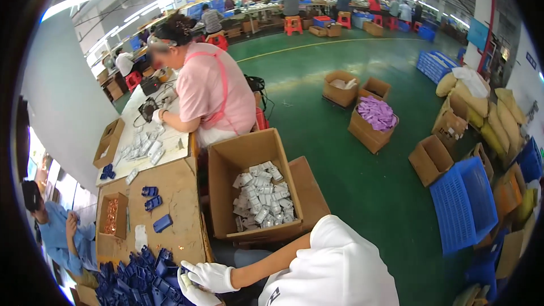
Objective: The person picks up a blue plastic casing from a pile, inserts small copper components into it by hand, and places the assembled unit into a cardboard box, repeating the process several times.
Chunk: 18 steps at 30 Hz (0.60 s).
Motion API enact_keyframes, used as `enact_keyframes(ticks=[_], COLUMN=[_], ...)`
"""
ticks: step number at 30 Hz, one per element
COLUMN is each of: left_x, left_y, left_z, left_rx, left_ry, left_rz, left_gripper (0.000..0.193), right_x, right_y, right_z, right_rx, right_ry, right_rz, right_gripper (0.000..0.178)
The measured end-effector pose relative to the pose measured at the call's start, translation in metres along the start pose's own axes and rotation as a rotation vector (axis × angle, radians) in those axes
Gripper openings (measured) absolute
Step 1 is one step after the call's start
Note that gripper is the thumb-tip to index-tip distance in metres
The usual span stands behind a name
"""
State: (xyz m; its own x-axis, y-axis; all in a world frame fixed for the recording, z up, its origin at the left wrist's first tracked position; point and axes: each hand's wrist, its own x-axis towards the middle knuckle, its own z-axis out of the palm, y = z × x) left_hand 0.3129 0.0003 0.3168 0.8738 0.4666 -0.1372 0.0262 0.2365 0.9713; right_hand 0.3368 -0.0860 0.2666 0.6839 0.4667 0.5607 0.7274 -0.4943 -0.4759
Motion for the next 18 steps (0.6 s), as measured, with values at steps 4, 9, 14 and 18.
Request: enact_keyframes(ticks=[4,9,14,18], left_x=[0.007,0.018,0.021,0.028], left_y=[-0.010,-0.021,-0.033,-0.055], left_z=[0.007,-0.010,-0.027,-0.037], left_rx=[-0.027,-0.079,-0.161,-0.366], left_ry=[-0.022,-0.069,-0.003,-0.018], left_rz=[-0.070,-0.086,-0.025,-0.048], left_gripper=[0.036,0.038,0.031,0.027], right_x=[0.000,0.001,0.005,0.003], right_y=[0.009,0.006,-0.005,-0.003], right_z=[-0.003,-0.001,-0.012,0.002], right_rx=[-0.074,-0.066,0.072,0.118], right_ry=[-0.052,-0.008,-0.204,-0.183], right_rz=[0.038,0.018,0.083,0.039], right_gripper=[0.045,0.039,0.035,0.032])
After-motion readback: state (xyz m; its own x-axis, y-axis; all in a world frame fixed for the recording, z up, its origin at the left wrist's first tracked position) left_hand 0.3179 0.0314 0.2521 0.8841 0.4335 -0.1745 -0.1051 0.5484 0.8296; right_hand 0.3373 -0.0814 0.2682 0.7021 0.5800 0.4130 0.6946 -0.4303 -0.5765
